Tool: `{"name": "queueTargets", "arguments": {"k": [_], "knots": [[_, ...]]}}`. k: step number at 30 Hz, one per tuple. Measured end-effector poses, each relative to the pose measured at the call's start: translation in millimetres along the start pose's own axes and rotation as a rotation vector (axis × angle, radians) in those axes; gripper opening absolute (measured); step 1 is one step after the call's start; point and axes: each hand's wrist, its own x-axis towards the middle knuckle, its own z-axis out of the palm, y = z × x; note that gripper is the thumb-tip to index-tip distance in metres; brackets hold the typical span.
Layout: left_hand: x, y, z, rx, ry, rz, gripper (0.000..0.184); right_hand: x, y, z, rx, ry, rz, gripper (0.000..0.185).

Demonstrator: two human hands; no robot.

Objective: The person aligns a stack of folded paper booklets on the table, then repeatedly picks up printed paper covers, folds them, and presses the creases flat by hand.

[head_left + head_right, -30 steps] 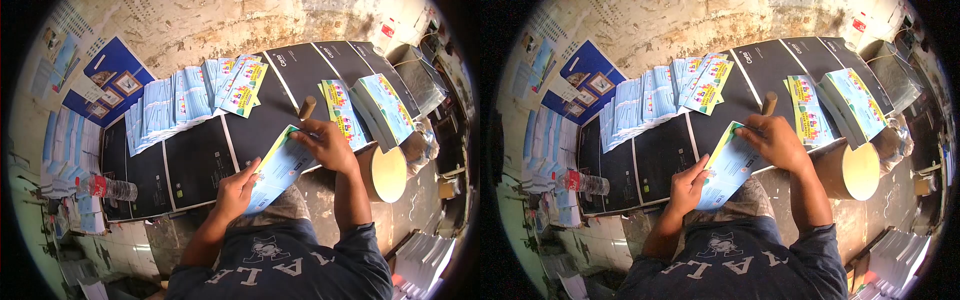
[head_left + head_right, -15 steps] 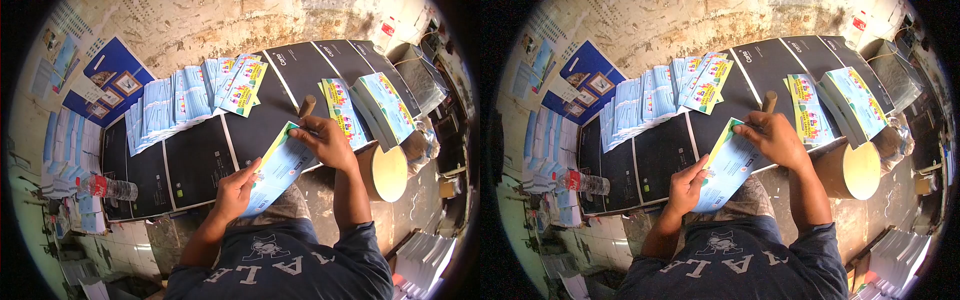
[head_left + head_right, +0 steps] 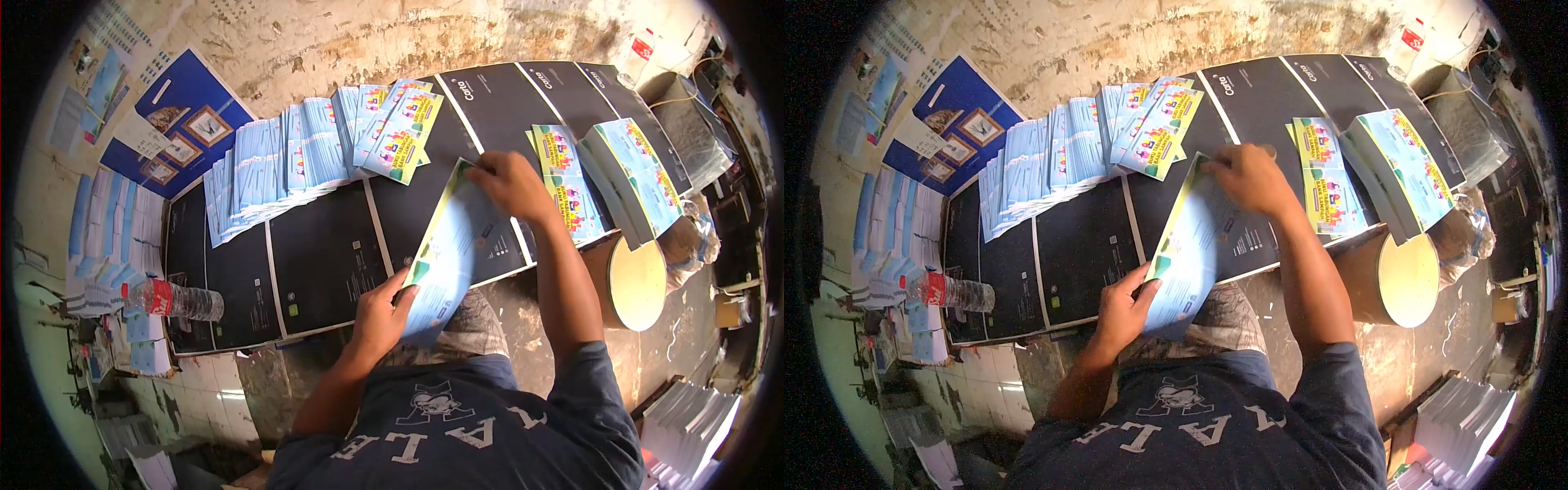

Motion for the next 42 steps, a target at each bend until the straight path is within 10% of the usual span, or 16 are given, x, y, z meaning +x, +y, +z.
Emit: {"name": "queueTargets", "arguments": {"k": [11, 24, 27, 35, 42], "knots": [[45.8, -80.3, 23.4, 0.179, -0.109, -0.3, 0.034, 105.6, 66.7, 119.1, -0.566, -0.089, 0.055, 0.024], [76.5, -77.3, 32.9, 0.091, -0.113, -0.481, 0.032, 124.4, 96.9, 143.8, -0.531, 0.143, 0.102, 0.025], [76.8, -86.6, 34.3, 0.097, -0.095, -0.44, 0.032, 133.2, 103.7, 145.3, -0.269, -0.103, 0.232, 0.023], [77.5, -92.0, 30.7, 0.116, -0.132, -0.452, 0.03, 96.5, 70.6, 134.9, -0.463, -0.261, 0.092, 0.106], [82.9, -82.8, 23.1, 0.279, -0.203, -0.39, 0.033, 98.3, 69.1, 146.4, -0.572, -0.324, 0.138, 0.117]]}}
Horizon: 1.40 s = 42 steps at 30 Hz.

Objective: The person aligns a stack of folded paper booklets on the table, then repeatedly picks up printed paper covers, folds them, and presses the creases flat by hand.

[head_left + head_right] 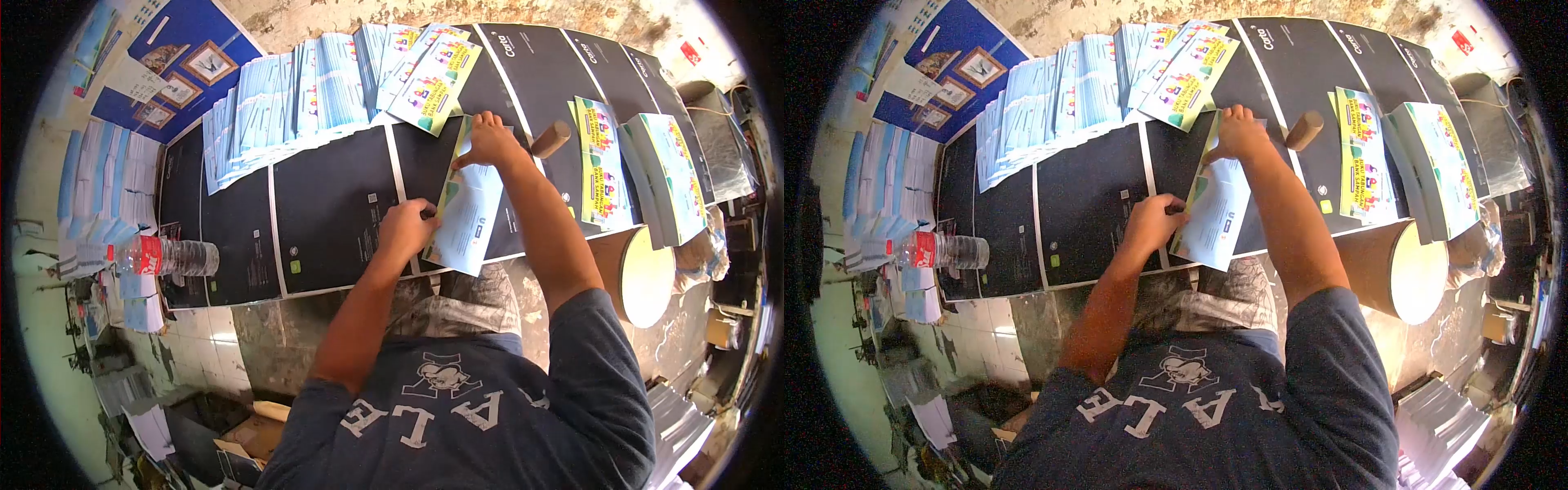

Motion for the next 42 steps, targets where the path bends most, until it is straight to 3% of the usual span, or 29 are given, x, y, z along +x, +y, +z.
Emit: {"name": "queueTargets", "arguments": {"k": [6, 9, 11, 12, 14, 18, 19, 23, 26, 30, 31, 33, 34, 35, 36, 42], "knots": [[-1.6, 4.9, -8.1, -0.004, -0.035, 0.024, 0.032, -1.0, 0.3, -0.5, 0.021, -0.005, 0.0, 0.118], [0.9, 10.2, -12.8, 0.169, -0.077, 0.028, 0.037, 1.2, 1.6, 1.1, 0.025, -0.006, -0.01, 0.118], [9.6, 9.3, -12.2, 0.273, 0.142, 0.344, 0.043, 2.0, 2.2, 4.2, 0.018, -0.005, -0.014, 0.117], [20.1, 7.7, -12.1, 0.269, 0.145, 0.349, 0.043, 2.8, 1.5, 3.6, -0.003, -0.015, -0.009, 0.117], [42.5, 3.8, -12.9, 0.471, 0.02, 0.817, 0.047, 5.6, -0.7, 2.2, -0.028, -0.019, 0.003, 0.117], [65.4, 3.7, -21.2, 0.587, -0.134, 0.891, 0.056, 5.4, -5.3, -3.7, -0.077, -0.075, 0.008, 0.114], [70.1, 2.9, -23.7, 0.621, -0.194, 0.847, 0.07, 4.8, -6.6, -4.4, -0.082, -0.073, 0.01, 0.114], [74.7, -10.8, -33.0, 0.701, -0.234, 0.912, 0.092, 5.1, -2.8, -0.7, -0.064, -0.054, -0.006, 0.112], [78.4, -8.6, -35.3, 0.725, -0.268, 0.897, 0.094, 3.2, -1.5, -2.0, -0.036, -0.041, -0.021, 0.113], [71.3, 10.1, -40.9, 0.822, -0.27, 0.839, 0.098, -11.0, 11.7, 2.7, 0.093, 0.044, -0.081, 0.1], [70.1, 12.6, -40.2, 0.831, -0.268, 0.827, 0.099, -25.4, 13.8, 7.5, 0.244, 0.165, -0.053, 0.083], [63.2, 15.5, -39.0, 0.817, -0.282, 0.783, 0.099, -62.4, 21.8, 30.1, 0.366, 0.68, 0.03, 0.062], [64.3, 15.0, -38.0, 0.813, -0.281, 0.789, 0.099, -90.4, 24.7, 39.5, 0.43, 0.756, 0.101, 0.045], [64.7, 13.6, -36.6, 0.823, -0.276, 0.787, 0.099, -110.0, 27.0, 59.2, 0.389, 0.835, 0.145, 0.04], [64.6, 12.8, -34.3, 0.833, -0.276, 0.787, 0.099, -134.1, 18.9, 66.0, 0.384, 0.658, 0.302, 0.04], [63.3, 18.6, -31.2, 0.857, -0.338, 0.733, 0.099, -138.3, 4.8, 82.1, 0.161, 0.679, 0.355, 0.036]]}}
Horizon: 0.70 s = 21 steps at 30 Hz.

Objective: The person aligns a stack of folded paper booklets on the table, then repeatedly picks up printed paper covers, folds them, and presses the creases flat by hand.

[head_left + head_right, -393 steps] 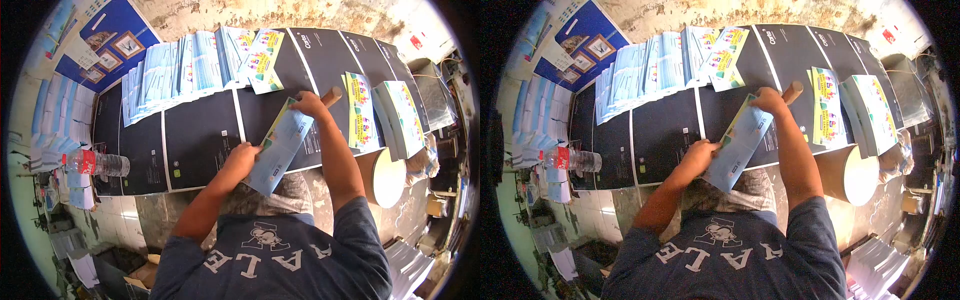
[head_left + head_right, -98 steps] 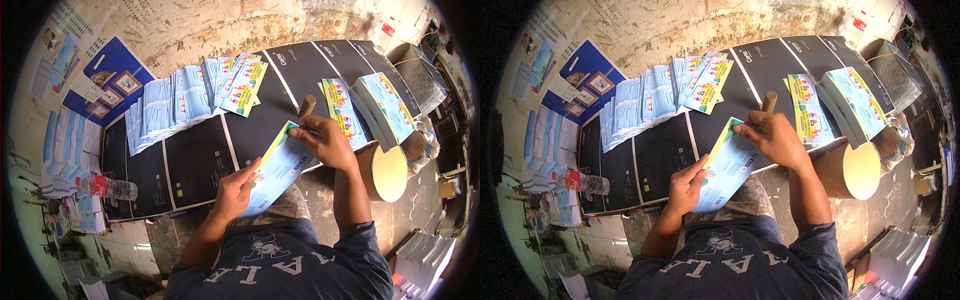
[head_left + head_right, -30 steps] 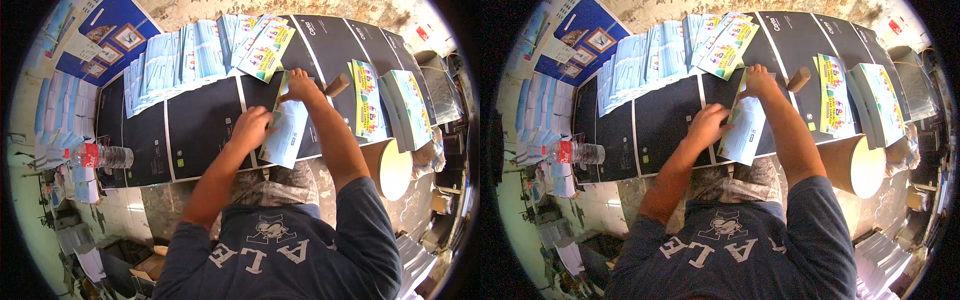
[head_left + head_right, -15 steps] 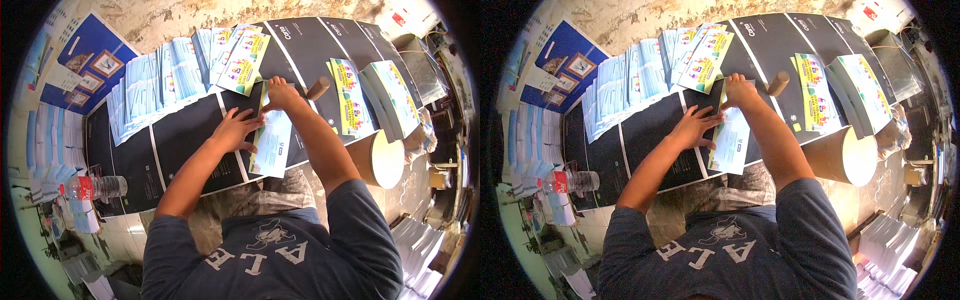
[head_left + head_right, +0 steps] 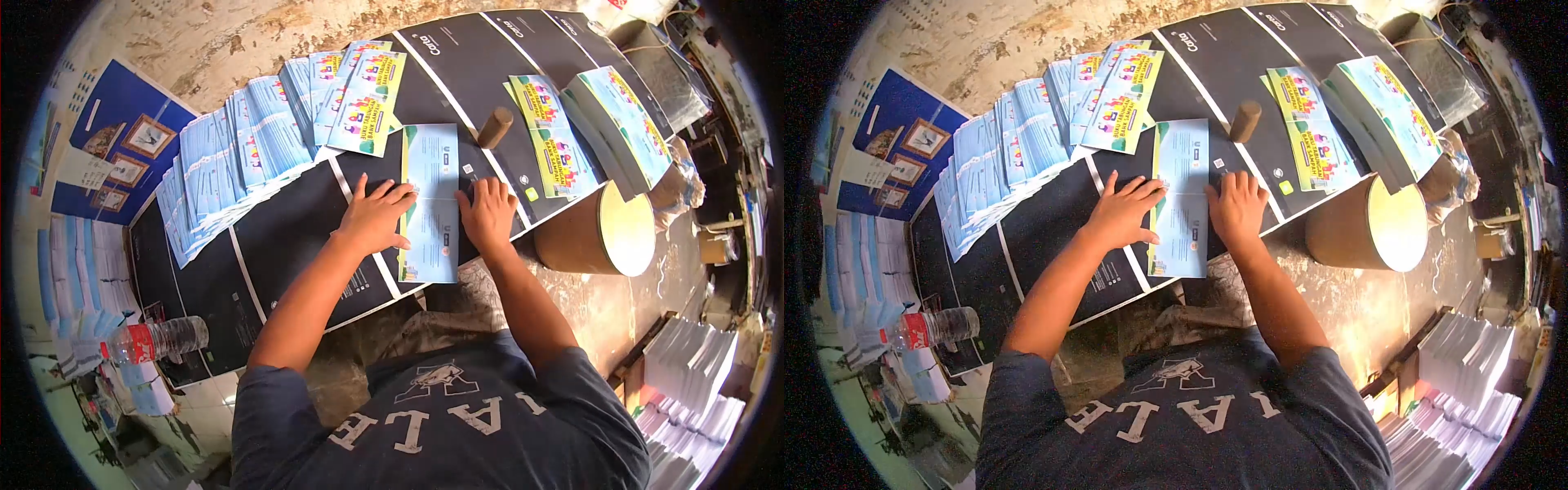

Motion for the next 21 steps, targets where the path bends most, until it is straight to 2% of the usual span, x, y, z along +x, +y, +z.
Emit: {"name": "queueTargets", "arguments": {"k": [2, 4, 6, 12, 21], "knots": [[-1.1, -1.0, 2.8, -0.009, 0.054, 0.003, 0.096, 23.2, -1.8, 7.5, -0.113, -0.008, 0.094, 0.033], [-2.3, -0.3, 0.3, -0.016, 0.053, 0.005, 0.096, 42.6, -3.5, 12.2, -0.119, 0.005, 0.088, 0.032], [-2.8, -1.3, -3.5, -0.066, 0.004, 0.0, 0.097, 63.9, -5.8, 16.0, 0.044, -0.168, 0.259, 0.034], [-2.3, -6.9, 7.5, -0.092, 0.075, 0.012, 0.094, 98.1, -12.7, 15.9, -0.06, -0.213, 0.304, 0.042], [-5.3, -0.7, -5.0, -0.106, 0.03, 0.002, 0.094, 117.7, -25.6, 11.0, -0.078, -0.281, 0.473, 0.046]]}}
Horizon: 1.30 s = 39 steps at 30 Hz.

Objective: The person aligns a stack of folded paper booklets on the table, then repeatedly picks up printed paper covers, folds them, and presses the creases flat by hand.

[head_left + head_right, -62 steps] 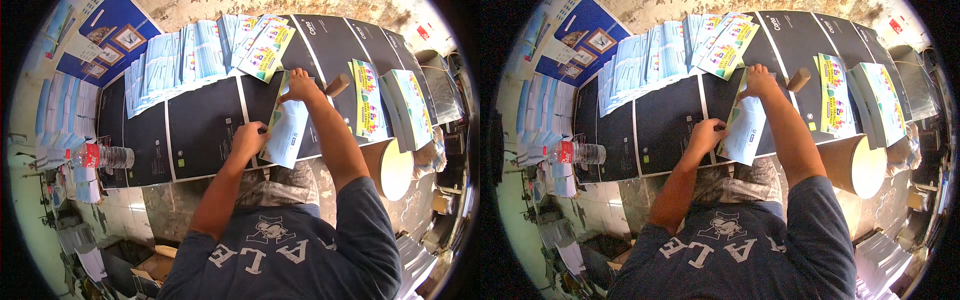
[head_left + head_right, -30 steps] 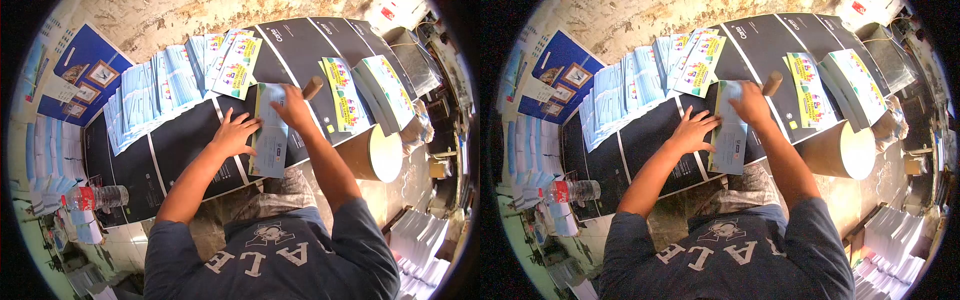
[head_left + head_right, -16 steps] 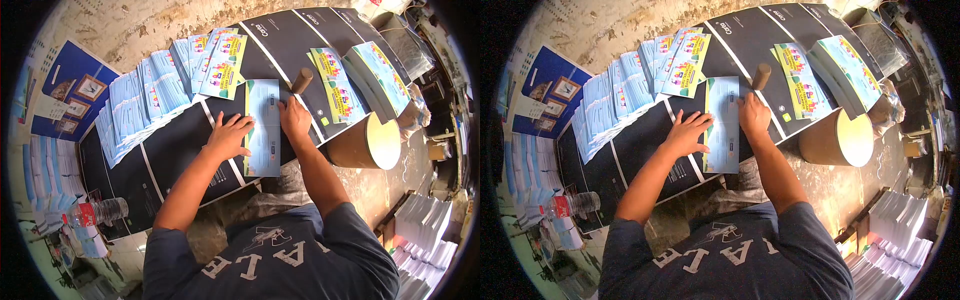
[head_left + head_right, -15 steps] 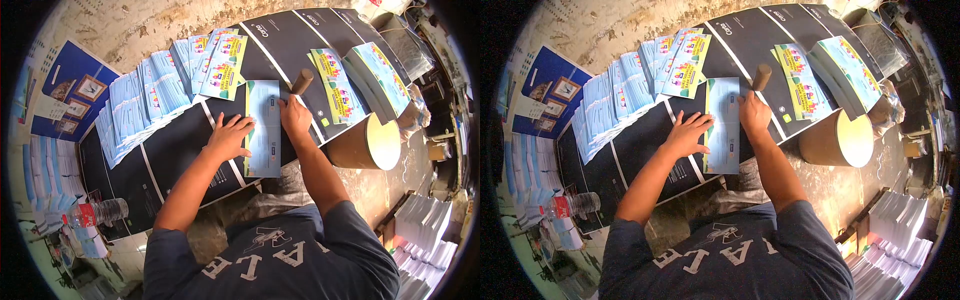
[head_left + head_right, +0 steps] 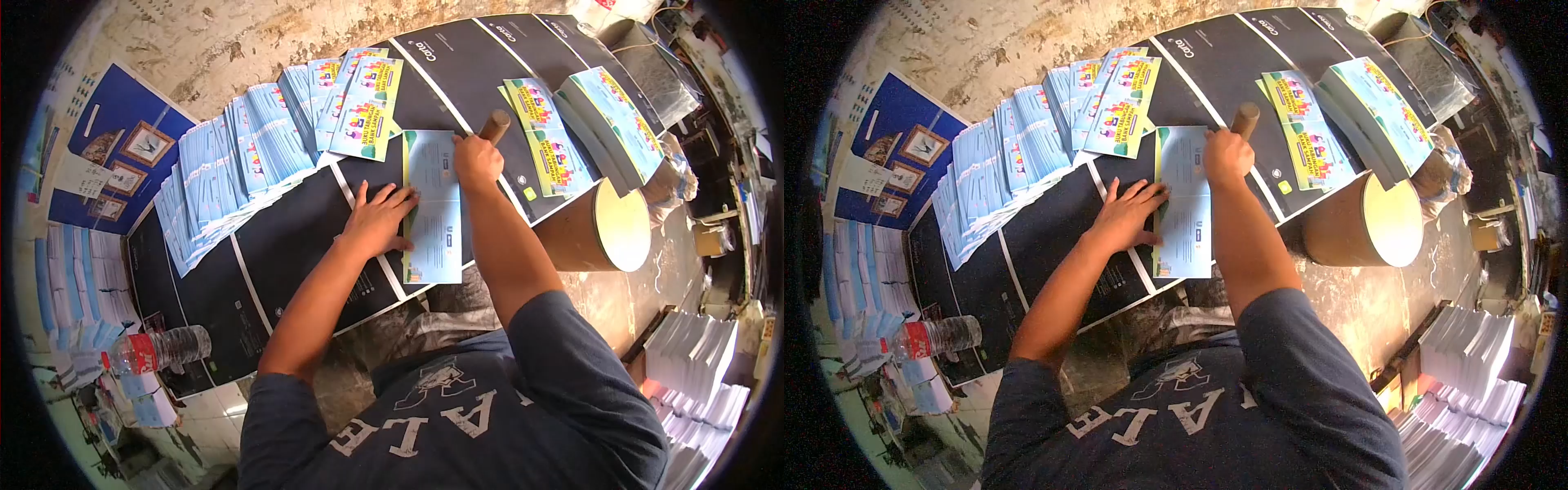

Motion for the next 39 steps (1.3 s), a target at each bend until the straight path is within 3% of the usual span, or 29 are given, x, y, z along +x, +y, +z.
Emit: {"name": "queueTargets", "arguments": {"k": [11, 14, 21, 23, 25, 29, 32, 34, 39], "knots": [[0.9, 0.8, 3.4, 0.058, -0.014, -0.019, 0.103, 13.0, -9.3, 7.8, -0.017, -0.087, 0.055, 0.047], [-0.8, 0.8, 6.4, 0.032, 0.003, -0.041, 0.103, 15.0, -6.7, 3.5, -0.008, -0.065, 0.052, 0.055], [-1.0, 6.1, 2.4, 0.081, -0.031, -0.077, 0.103, -21.3, 43.6, 5.0, -0.083, -0.24, -0.309, 0.054], [1.0, 3.9, 7.0, 0.102, -0.073, -0.091, 0.102, -49.5, 57.5, -3.5, -0.016, -0.137, -0.442, 0.049], [7.4, -0.9, 10.1, 0.093, 0.049, -0.159, 0.096, -49.8, 62.3, -3.6, 0.047, -0.044, -0.459, 0.048], [13.9, -2.8, 3.9, 0.083, 0.014, -0.192, 0.097, -33.6, 57.5, -10.2, 0.049, -0.099, -0.448, 0.051], [14.5, -0.6, 0.7, 0.084, 0.0, -0.206, 0.099, -30.6, 66.2, -0.5, 0.086, -0.145, -0.538, 0.057], [16.7, 0.8, -3.4, 0.084, -0.037, -0.224, 0.101, -37.2, 79.9, -9.7, 0.034, -0.099, -0.753, 0.066], [20.6, 1.5, -6.4, 0.107, -0.088, -0.241, 0.105, -59.4, 102.5, -25.3, -0.041, -0.238, -0.82, 0.077]]}}
